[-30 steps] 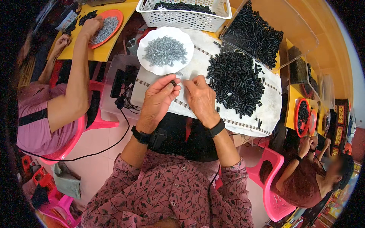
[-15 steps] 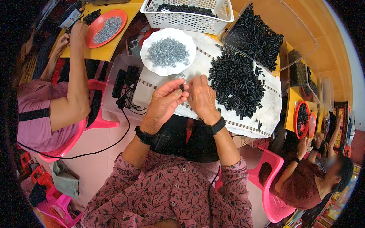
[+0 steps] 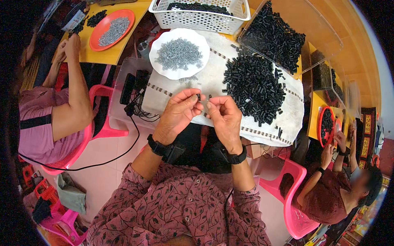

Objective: Assembling small black plastic components by hand-inserting metal pins.

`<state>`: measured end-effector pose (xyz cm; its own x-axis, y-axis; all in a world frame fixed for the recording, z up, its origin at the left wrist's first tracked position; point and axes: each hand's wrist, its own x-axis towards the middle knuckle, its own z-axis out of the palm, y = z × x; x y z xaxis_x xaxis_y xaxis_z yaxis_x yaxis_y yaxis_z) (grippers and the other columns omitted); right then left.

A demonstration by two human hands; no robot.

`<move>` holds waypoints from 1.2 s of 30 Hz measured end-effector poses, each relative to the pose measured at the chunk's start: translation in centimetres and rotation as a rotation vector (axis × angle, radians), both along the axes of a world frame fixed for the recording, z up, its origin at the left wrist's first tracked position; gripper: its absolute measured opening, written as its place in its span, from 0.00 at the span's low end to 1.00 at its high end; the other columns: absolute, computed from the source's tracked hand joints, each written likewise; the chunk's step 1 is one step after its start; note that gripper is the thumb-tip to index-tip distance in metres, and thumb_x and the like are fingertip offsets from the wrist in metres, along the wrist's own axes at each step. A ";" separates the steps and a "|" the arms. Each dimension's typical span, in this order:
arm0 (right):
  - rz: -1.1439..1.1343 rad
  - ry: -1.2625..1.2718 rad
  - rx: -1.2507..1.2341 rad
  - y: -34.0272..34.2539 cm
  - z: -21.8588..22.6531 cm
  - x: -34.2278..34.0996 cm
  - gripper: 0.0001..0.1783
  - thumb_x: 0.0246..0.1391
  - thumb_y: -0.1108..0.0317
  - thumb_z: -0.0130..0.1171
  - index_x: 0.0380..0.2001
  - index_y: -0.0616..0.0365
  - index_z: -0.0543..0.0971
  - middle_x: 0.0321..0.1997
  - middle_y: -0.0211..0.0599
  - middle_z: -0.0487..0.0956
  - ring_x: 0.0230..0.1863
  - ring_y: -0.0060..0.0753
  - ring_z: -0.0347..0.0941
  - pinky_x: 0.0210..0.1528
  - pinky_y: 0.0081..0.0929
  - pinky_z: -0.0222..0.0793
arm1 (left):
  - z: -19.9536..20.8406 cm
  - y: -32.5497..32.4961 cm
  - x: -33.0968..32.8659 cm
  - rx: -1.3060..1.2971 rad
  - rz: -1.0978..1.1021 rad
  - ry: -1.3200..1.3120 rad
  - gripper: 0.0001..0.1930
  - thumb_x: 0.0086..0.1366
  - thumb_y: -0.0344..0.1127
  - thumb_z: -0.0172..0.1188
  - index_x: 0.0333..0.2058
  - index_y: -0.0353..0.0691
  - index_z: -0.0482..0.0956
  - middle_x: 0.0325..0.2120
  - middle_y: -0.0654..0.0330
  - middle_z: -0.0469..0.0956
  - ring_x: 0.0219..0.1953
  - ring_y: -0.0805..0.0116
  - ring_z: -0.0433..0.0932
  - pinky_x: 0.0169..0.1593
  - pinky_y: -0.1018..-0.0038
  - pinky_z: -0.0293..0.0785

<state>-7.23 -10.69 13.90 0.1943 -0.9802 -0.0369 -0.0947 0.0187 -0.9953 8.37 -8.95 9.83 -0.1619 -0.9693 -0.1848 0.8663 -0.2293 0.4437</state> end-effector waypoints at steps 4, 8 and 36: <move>0.011 -0.036 0.020 0.5 0.6 0.2 0.05 0.57 0.77 0.59 0.36 0.63 0.74 0.29 0.28 0.77 0.27 0.13 0.71 0.29 0.12 0.67 | -0.7 0.0 -0.2 0.068 0.018 0.055 0.10 0.66 0.28 0.55 0.45 0.37 0.75 0.39 0.56 0.79 0.31 0.75 0.77 0.37 0.79 0.74; 0.010 -0.060 0.028 0.7 0.3 0.5 0.06 0.55 0.78 0.60 0.36 0.64 0.75 0.30 0.30 0.78 0.27 0.14 0.72 0.29 0.13 0.69 | -1.3 0.0 -0.5 0.120 0.013 0.158 0.09 0.66 0.28 0.55 0.44 0.37 0.75 0.40 0.55 0.79 0.28 0.78 0.76 0.34 0.82 0.73; -0.038 0.033 0.039 -0.7 0.5 1.0 0.04 0.55 0.75 0.61 0.32 0.63 0.76 0.27 0.29 0.78 0.22 0.14 0.71 0.24 0.12 0.66 | -0.5 0.2 -0.8 0.103 0.079 0.110 0.11 0.67 0.29 0.55 0.47 0.36 0.74 0.38 0.60 0.76 0.34 0.77 0.74 0.38 0.82 0.73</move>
<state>-6.23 -11.41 14.42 0.1547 -0.9846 -0.0811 -0.1259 0.0618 -0.9901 7.54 -8.76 9.30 -0.1106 -0.9568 -0.2689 0.9257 -0.1977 0.3226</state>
